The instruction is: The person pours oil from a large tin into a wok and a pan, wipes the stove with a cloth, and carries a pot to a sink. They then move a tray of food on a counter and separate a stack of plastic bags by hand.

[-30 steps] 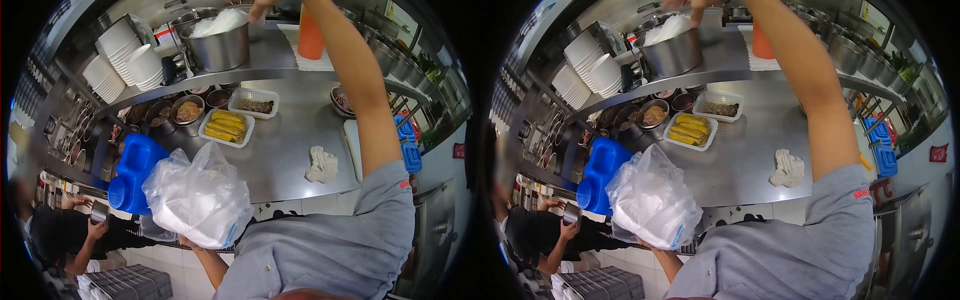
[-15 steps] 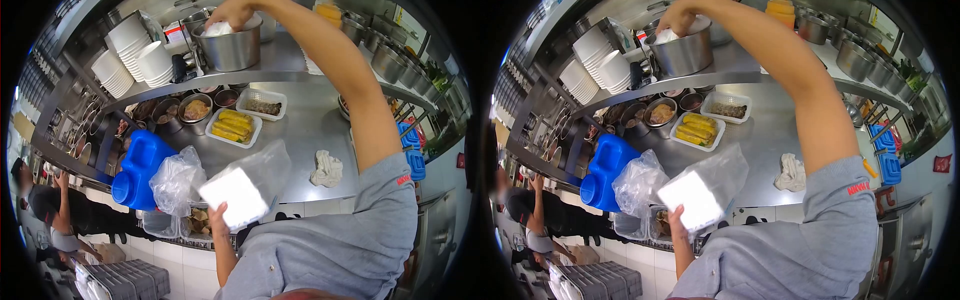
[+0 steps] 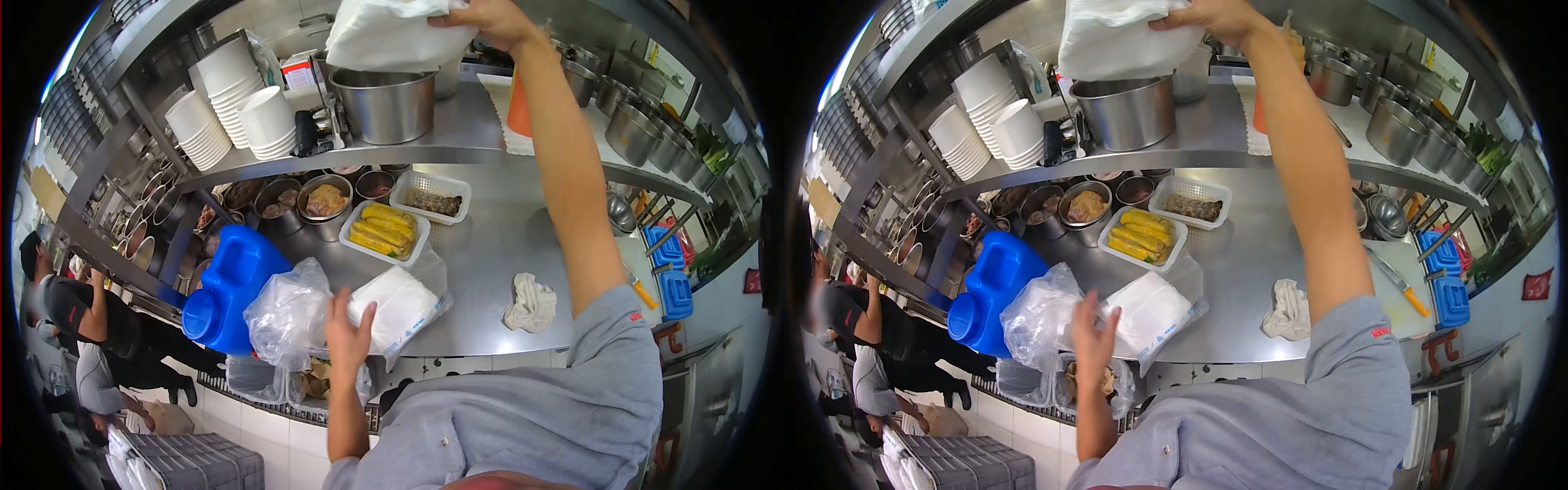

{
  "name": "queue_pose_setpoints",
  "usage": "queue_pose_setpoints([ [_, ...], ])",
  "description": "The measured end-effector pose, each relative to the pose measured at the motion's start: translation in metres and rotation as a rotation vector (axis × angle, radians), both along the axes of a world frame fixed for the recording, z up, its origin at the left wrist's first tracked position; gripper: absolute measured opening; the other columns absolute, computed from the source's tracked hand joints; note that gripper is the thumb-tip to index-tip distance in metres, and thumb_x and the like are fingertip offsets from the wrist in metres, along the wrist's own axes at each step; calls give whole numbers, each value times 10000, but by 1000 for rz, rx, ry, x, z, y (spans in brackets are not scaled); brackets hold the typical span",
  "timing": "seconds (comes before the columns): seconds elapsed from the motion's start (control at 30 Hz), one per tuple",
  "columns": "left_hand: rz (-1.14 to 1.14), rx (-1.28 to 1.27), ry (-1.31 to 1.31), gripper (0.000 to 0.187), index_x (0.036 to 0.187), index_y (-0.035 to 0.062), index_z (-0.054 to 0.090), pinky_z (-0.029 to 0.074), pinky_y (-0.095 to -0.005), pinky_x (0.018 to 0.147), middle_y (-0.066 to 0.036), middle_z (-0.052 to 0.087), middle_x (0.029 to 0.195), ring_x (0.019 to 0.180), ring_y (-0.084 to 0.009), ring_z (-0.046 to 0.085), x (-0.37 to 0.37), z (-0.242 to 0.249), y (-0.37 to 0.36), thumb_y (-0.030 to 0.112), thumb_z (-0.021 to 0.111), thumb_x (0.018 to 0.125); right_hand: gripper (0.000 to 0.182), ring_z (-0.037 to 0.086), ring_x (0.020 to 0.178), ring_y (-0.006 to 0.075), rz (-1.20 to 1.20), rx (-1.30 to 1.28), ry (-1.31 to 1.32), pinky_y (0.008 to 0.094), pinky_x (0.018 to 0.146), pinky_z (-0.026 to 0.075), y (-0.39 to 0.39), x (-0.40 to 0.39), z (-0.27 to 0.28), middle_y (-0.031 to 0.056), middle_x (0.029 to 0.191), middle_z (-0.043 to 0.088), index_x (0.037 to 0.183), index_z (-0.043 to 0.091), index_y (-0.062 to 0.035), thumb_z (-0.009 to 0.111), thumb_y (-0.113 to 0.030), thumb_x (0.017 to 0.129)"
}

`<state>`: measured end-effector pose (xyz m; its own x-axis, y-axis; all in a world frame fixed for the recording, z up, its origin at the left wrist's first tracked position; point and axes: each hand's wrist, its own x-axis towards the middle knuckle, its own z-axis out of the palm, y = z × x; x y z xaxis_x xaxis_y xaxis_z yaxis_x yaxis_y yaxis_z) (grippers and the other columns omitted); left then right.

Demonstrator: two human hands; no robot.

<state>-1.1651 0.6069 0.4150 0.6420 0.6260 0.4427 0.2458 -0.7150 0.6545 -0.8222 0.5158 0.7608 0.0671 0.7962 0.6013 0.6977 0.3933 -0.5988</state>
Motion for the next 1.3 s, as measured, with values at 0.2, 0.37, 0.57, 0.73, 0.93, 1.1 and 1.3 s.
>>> queue_pose_setpoints([
  [0.2,-132,499,-599,582,1180,-15,497,438,-376,818,-189,515,1069,953,-331,523,39,188,5,78,753,666,333,596,889,120,215,139,150,284,819,459,0,4,-26,22,955,651,1037,615,-25,679,-57,711],
  [0.37,-152,665,-651,759,1232,-36,432,386,-397,902,-192,509,1107,1044,-342,468,85,273,12,174,803,603,346,579,872,64,329,136,220,230,825,446,-6,1,-31,-19,924,636,1006,604,-28,717,-27,680],
  [0.57,-280,694,-530,790,1236,-53,422,393,-393,902,-167,552,1082,1045,-334,490,118,301,19,168,805,581,346,588,864,73,357,131,209,226,816,465,-17,0,-32,-5,924,631,1006,598,-17,730,-51,688],
  [0.73,-389,607,-568,704,1175,-37,483,456,-368,804,-169,585,999,913,-317,576,123,302,14,152,804,578,338,592,894,90,388,122,228,242,844,482,-23,2,-34,10,945,625,1009,591,-1,727,-72,708],
  [0.93,-416,602,-614,585,1124,6,551,462,-351,789,-156,592,991,902,-301,581,129,299,15,125,789,603,344,589,902,87,414,133,209,235,837,476,-23,8,-36,13,949,626,1015,594,1,728,-65,705],
  [1.1,-399,504,-668,338,970,47,656,476,-334,754,-135,602,982,872,-269,597,129,296,12,94,756,651,428,591,913,102,349,121,217,254,837,472,-24,6,-39,30,974,621,1075,566,-2,718,-65,680],
  [1.3,-272,963,-775,195,876,106,702,483,-341,710,-117,623,926,826,-257,601,135,276,65,147,735,689,527,556,1001,171,6,309,477,301,869,448,-35,15,-58,77,1110,565,1218,477,-27,628,-282,782],
])
